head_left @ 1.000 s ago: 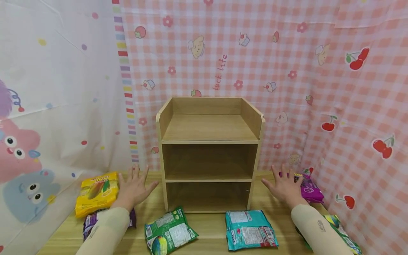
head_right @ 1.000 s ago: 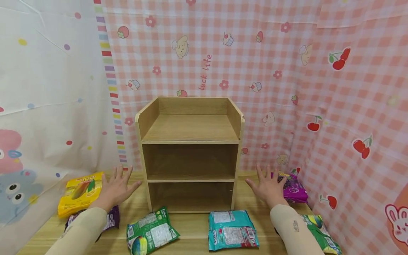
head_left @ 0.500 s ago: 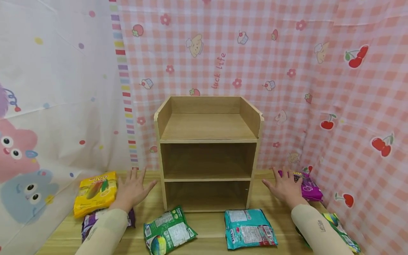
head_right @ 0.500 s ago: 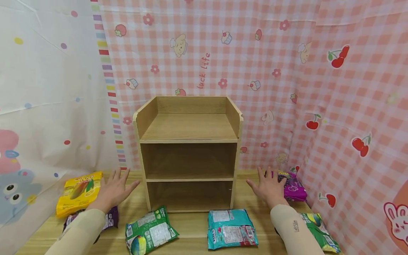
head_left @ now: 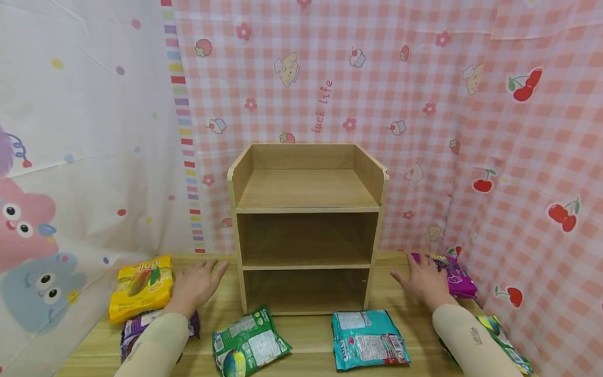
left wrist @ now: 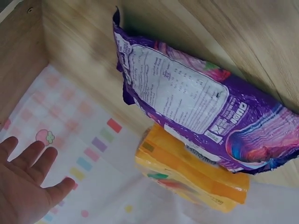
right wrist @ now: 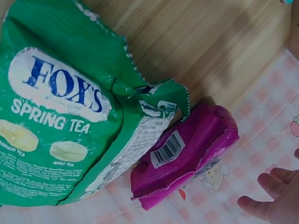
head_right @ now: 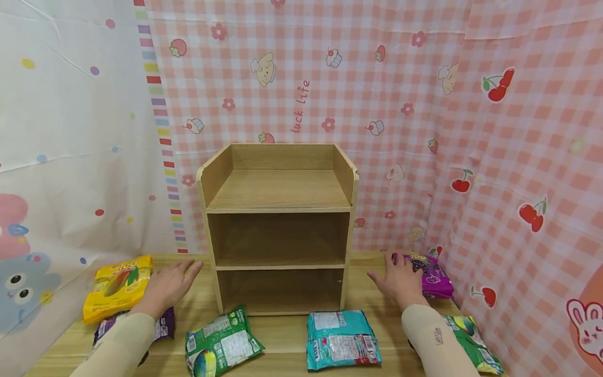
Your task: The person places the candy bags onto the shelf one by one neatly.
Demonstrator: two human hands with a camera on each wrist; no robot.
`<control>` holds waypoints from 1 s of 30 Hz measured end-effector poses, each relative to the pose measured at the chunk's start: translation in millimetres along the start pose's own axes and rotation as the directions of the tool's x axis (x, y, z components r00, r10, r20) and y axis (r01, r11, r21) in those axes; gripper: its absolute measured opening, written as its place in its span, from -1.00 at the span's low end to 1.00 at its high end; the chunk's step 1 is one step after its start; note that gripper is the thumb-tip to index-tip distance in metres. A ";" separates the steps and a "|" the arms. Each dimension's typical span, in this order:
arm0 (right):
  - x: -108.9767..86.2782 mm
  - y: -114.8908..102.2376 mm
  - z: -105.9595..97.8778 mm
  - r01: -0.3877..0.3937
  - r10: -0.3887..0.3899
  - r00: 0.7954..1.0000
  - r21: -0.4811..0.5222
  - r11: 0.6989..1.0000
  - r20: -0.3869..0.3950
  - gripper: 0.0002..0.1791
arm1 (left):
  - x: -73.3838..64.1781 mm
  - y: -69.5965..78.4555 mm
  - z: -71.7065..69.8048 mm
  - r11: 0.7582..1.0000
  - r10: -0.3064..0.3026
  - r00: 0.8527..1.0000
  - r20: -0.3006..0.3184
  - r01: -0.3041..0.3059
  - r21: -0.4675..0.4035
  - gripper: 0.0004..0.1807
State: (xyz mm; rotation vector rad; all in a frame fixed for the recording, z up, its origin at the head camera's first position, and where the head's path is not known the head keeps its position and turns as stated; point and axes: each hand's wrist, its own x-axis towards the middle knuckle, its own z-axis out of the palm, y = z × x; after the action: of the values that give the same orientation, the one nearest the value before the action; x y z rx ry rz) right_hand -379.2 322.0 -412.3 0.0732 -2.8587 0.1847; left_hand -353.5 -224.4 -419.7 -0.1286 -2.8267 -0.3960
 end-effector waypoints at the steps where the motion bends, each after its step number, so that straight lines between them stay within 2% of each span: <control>1: -0.9 0.3 -0.7 -0.004 0.004 1.000 0.003 1.000 0.004 0.01 | -0.1 0.5 -0.6 1.000 -0.001 1.000 0.001 0.001 -0.010 -0.07; 7: -3.3 3.6 -2.3 -0.001 0.001 1.000 -0.018 1.000 0.010 0.01 | -0.6 5.7 -5.8 0.998 -0.001 1.000 -0.005 0.001 -0.064 -0.08; 15: -1.8 9.3 -0.8 0.015 -0.014 1.000 -0.060 0.998 0.013 0.03 | -0.1 8.8 -7.9 0.996 -0.013 1.000 -0.013 0.012 -0.090 -0.05; 20: -2.9 9.9 -0.9 0.017 -0.016 1.000 -0.060 0.998 0.007 -0.01 | 0.0 11.3 -10.1 0.993 -0.021 0.999 -0.042 0.016 -0.118 -0.05; 24: -3.3 11.7 -1.3 0.012 -0.012 1.000 -0.052 0.999 0.001 -0.06 | 1.0 15.0 -12.4 0.990 -0.004 0.998 -0.066 -0.005 -0.141 -0.08; 30: -3.7 15.8 -1.0 -0.003 0.004 1.000 -0.044 0.999 0.005 -0.05 | 3.3 23.7 -15.0 0.993 0.027 0.997 -0.077 -0.036 -0.116 -0.09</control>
State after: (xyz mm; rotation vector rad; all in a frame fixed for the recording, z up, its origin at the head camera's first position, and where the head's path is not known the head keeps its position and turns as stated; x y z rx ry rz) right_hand -376.5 337.8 -414.3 0.0598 -2.8664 0.1218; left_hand -349.7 -205.7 -398.8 -0.1787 -2.7235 -0.5483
